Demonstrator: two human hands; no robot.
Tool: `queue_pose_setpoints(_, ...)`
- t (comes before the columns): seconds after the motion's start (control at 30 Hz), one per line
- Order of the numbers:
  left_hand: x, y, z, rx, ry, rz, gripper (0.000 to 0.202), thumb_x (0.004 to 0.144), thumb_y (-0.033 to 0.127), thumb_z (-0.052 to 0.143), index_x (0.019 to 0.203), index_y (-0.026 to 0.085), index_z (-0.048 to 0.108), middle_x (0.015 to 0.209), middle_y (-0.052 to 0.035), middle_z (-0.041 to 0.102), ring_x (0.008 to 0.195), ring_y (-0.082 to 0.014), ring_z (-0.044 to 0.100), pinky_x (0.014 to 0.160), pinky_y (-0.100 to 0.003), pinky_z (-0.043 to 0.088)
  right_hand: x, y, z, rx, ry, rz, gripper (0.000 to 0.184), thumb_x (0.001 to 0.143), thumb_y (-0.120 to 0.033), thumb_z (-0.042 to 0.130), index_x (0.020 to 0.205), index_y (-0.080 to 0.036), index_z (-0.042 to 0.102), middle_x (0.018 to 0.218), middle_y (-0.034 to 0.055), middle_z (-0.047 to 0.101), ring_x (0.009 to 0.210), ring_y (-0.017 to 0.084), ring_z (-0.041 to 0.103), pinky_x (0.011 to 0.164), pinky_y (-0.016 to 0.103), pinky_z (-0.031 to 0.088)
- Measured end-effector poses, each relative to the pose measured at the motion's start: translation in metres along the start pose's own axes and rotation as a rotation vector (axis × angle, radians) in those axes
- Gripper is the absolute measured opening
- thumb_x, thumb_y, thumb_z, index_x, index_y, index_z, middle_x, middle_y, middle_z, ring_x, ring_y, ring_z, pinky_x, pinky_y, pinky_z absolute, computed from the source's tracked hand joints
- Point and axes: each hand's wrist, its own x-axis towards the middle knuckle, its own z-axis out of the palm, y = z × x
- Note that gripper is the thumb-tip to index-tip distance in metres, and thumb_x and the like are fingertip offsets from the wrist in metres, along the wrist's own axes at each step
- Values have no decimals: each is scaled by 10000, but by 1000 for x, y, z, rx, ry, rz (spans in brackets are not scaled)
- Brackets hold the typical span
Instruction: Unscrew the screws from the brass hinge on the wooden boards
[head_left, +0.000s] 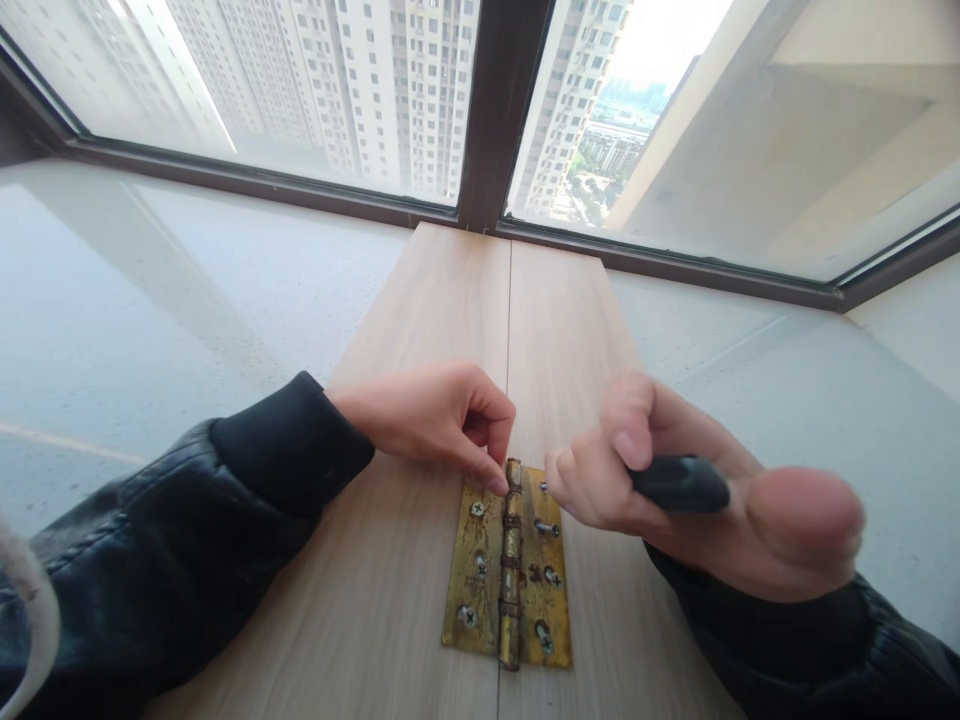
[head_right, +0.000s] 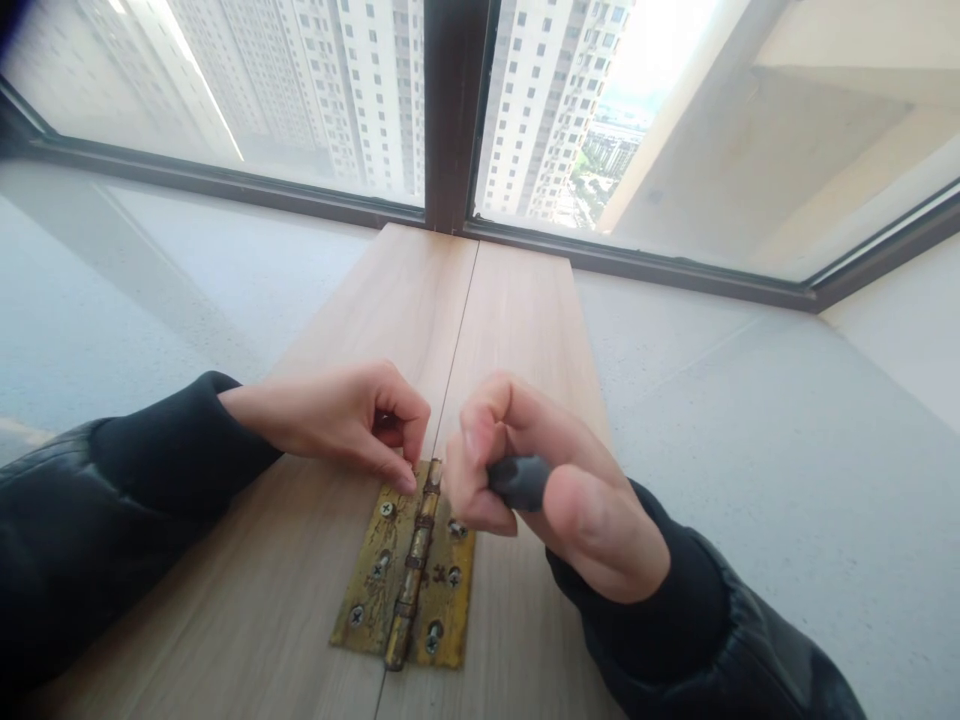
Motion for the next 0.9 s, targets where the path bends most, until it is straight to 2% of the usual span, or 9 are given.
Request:
queue_pose_setpoints(0.1,0,2,4,-48,12,24,273,714,298,789,635,103,616,508,72,441,468,-33,357,413,-165,257,6,2,-6,-133,57,-154,282,809,-473,706,786,-217,590,741,-18,513,654,133,474,638,318,393)
queue_pose_setpoints(0.17,-1,5,6,-62,33,73,266,725,296,785,641,110,615,506,75,440,470,-34,362,419,-168,271,8,5,-13,-217,79,-247,270,786,-471,735,769,-211,663,803,-6,509,747,150,512,703,340,416)
queue_pose_setpoints(0.27,-1,10,5,31,132,196,191,735,277,785,698,123,678,634,24,586,580,-59,472,492,-177,355,9,10,-23,-259,32,-334,290,790,-497,731,923,-240,739,806,-12,522,741,141,516,708,336,427)
queue_pose_setpoints(0.37,-1,14,4,145,208,311,65,789,201,731,777,137,726,847,-37,708,735,-93,583,649,-202,463,8,12,-29,-298,18,-390,398,767,-493,756,1062,-228,724,787,-18,575,679,123,513,718,330,469)
queue_pose_setpoints(0.5,0,13,5,278,229,389,89,831,133,655,846,138,743,864,-60,738,774,-123,623,721,-246,498,9,10,-26,-232,80,-354,366,726,-390,819,1029,-221,702,755,-22,663,632,129,593,786,371,553)
queue_pose_setpoints(0.6,1,12,7,335,250,423,72,829,139,667,845,134,737,834,-51,737,766,-120,623,724,-242,491,11,8,-22,-171,87,-358,344,687,-335,853,972,-215,703,761,-7,697,646,147,642,735,370,583)
queue_pose_setpoints(0.7,1,11,7,372,275,425,39,819,157,694,821,131,722,787,-33,728,743,-112,611,718,-234,478,11,6,-23,-239,121,-381,305,684,-359,851,928,-215,740,832,17,670,748,160,650,756,362,568)
queue_pose_setpoints(0.77,1,11,7,395,276,410,41,822,166,694,811,137,721,778,-27,727,740,-114,605,714,-236,472,10,3,-25,-302,135,-371,287,691,-388,842,908,-218,765,811,13,625,767,148,629,791,347,549)
queue_pose_setpoints(0.9,1,10,7,410,255,395,86,849,179,662,820,145,735,799,-39,731,750,-122,605,715,-243,470,8,-4,-28,-340,40,-289,288,744,-406,800,976,-238,777,783,17,634,715,140,623,753,340,545)
